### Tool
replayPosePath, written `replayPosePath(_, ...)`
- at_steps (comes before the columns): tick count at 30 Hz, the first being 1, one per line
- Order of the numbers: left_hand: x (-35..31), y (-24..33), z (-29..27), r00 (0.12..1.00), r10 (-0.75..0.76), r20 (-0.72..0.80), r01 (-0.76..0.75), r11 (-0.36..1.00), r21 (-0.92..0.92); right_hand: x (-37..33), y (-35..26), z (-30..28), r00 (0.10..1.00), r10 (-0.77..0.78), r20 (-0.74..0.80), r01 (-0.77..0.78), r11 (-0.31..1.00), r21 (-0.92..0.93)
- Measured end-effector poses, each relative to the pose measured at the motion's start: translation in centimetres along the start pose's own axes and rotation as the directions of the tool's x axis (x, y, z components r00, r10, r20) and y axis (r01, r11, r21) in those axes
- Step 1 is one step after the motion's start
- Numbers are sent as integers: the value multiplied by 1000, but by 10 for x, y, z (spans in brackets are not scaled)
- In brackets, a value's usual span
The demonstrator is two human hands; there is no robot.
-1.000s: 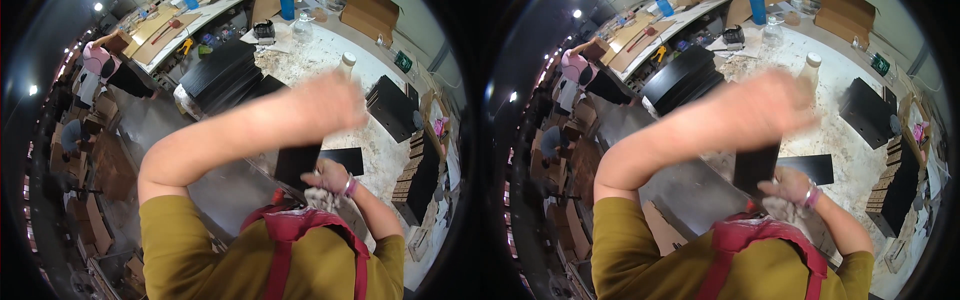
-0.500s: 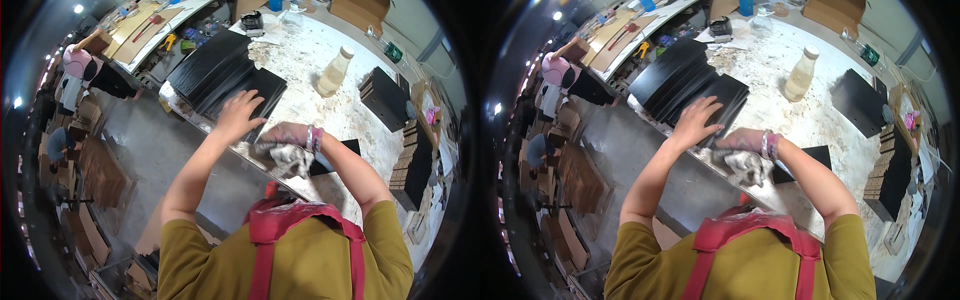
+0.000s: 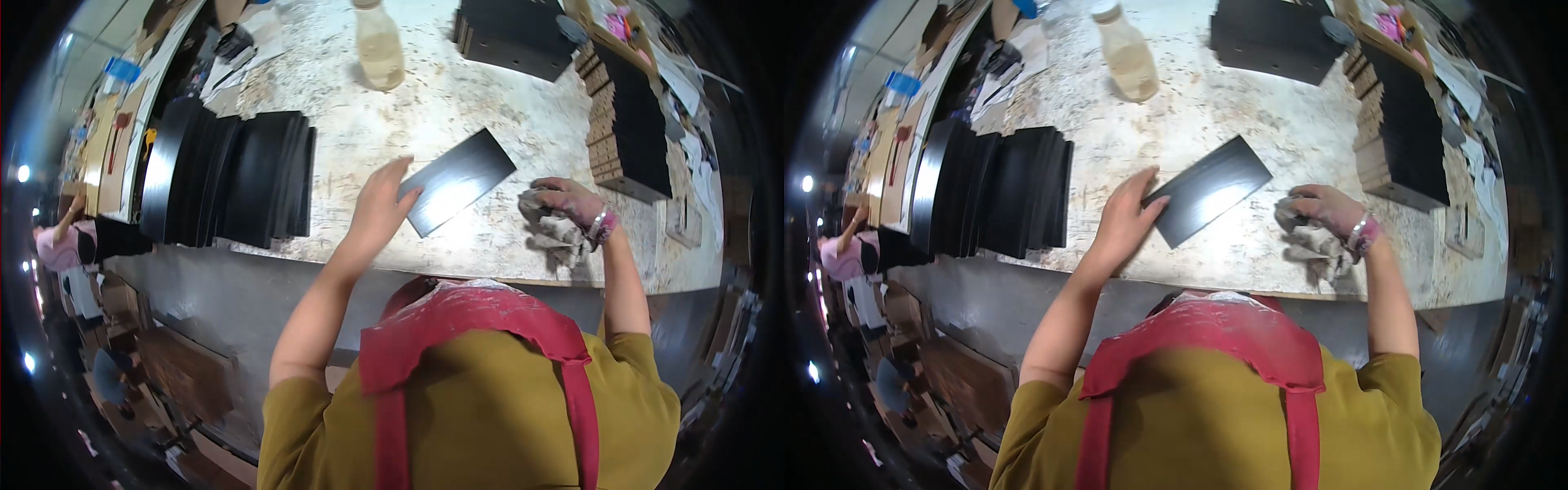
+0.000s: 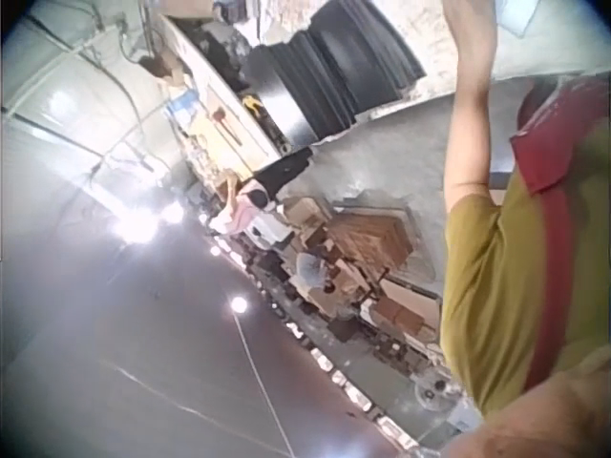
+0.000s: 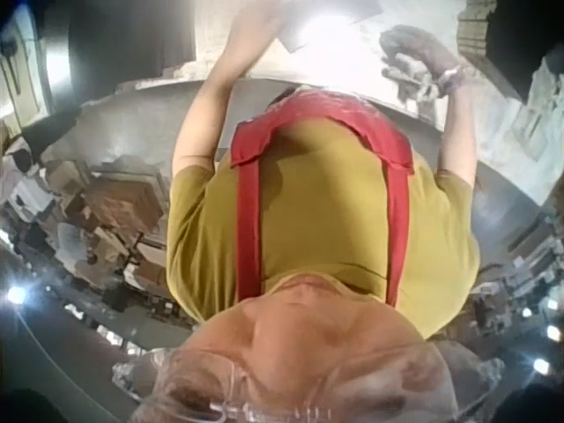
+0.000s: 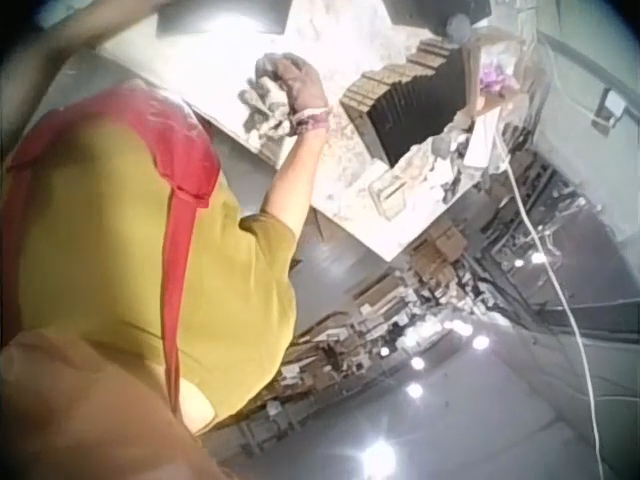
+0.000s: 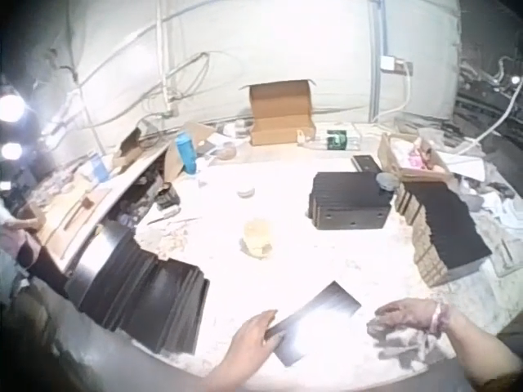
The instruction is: The person wipes individual black wooden blocks with a cloth, applying a liquid from a bottle to the cloth between wipes and then placing the cleaned blocks onto a stack.
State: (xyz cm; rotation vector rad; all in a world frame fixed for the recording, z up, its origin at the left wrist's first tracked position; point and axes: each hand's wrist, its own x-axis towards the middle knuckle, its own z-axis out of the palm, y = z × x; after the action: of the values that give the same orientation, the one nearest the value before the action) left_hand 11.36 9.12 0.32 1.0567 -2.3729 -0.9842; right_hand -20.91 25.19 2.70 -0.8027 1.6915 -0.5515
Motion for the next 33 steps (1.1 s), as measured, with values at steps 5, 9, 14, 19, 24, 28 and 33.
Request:
replayPosePath(5,20,34,53,955,112,276,-232,862,451,3,5,16,989,-120,86,125,991,-46)
replayPosePath(9,26,41,46,976,15,217,-95,927,362,5,13,6,984,-124,132,117,991,62)
replayPosePath(14,13,45,-30,920,-247,304,310,933,-180,10,37,2,952,-278,131,281,960,-7)
replayPosePath(19,-22,33,-121,971,-187,-150,208,968,140,9,45,2,961,-261,93,245,958,149)
replayPosePath(24,-40,-15,-144,897,-227,-379,397,790,467,8,54,4,920,-377,104,320,878,356)
replayPosePath(28,-41,-47,-136,921,86,-379,293,487,822,-5,56,3,932,-293,-215,335,922,194)
replayPosePath(33,42,28,-69,965,124,-232,-63,965,255,-29,44,-13,649,-287,-705,251,955,-159)
